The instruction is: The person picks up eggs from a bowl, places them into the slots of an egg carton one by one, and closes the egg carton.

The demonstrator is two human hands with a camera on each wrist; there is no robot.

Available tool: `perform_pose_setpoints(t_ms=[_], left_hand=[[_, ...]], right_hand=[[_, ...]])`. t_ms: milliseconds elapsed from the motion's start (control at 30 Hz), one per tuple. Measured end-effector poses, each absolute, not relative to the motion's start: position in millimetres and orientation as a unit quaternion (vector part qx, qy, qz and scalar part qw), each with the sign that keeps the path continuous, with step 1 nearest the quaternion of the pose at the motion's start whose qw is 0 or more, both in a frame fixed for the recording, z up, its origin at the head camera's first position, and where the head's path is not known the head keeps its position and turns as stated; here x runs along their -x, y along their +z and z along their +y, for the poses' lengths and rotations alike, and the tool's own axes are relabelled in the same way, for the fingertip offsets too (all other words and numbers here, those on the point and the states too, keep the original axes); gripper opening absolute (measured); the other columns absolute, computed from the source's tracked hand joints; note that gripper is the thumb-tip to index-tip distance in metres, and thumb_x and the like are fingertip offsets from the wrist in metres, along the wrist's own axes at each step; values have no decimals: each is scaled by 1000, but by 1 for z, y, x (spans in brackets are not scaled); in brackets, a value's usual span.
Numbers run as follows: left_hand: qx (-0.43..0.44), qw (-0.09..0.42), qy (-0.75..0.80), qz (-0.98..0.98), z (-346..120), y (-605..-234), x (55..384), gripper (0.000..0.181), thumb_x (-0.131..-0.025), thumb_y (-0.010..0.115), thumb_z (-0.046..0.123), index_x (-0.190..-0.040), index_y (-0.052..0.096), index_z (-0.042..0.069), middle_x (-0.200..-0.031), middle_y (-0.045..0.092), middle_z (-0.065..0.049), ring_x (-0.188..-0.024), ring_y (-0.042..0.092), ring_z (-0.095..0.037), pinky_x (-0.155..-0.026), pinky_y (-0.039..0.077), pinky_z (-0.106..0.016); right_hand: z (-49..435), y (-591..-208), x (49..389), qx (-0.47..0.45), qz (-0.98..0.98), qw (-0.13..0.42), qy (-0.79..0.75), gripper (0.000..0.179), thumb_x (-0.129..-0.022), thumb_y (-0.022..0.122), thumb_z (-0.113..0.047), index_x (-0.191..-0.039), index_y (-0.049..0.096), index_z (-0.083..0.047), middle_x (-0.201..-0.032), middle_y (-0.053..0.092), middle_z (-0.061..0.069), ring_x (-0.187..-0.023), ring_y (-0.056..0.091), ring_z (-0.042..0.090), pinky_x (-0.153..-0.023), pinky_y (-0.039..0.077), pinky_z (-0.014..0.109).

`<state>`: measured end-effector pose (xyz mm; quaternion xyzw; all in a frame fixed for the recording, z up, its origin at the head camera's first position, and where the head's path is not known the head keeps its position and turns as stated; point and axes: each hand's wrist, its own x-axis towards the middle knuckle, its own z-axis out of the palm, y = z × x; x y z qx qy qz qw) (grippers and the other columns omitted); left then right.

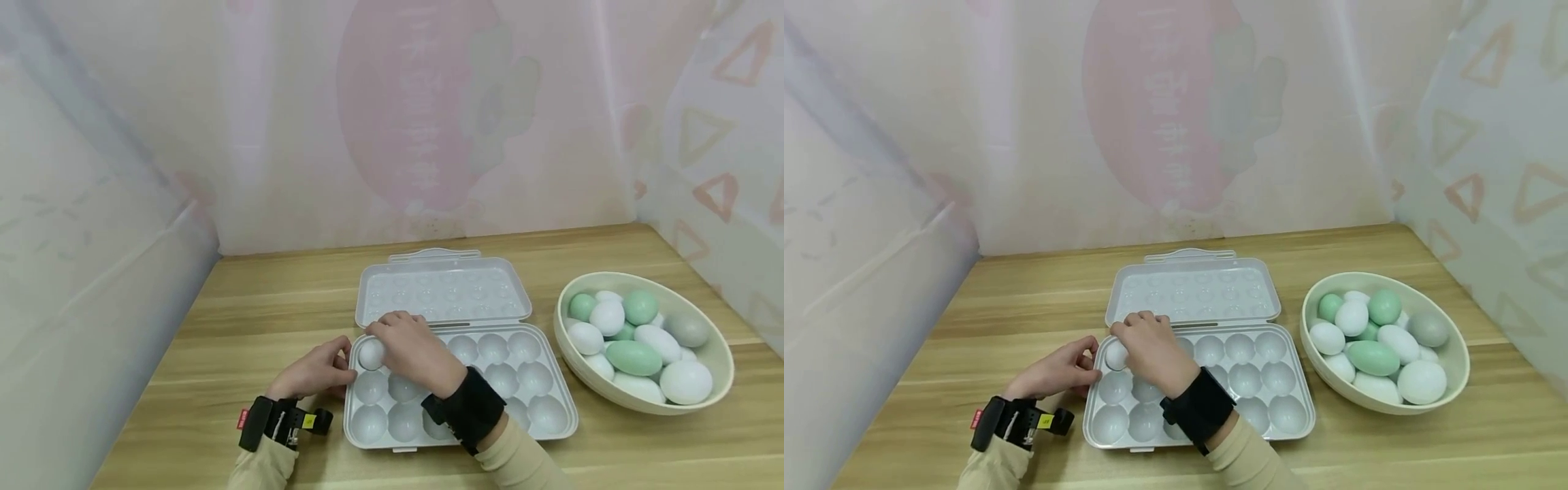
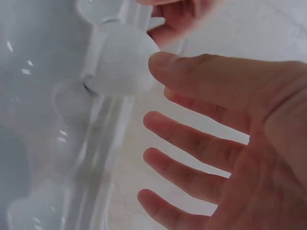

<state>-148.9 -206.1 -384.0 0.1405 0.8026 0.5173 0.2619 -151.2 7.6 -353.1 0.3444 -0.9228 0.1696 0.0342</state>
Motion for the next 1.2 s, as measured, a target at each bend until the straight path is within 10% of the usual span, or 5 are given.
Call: perform_pose_setpoints(t_ms=[1200], left_hand=[[-147, 266, 521, 797, -205, -388, 150, 23, -87, 58, -3, -103, 42, -5, -87, 64, -15, -79, 65, -26, -66, 58, -40]], right_hand=[[92, -321, 154, -261, -937, 39, 229, 49, -80, 78, -14, -124, 60, -4, -122, 60, 13, -114, 54, 34, -86, 45, 53]])
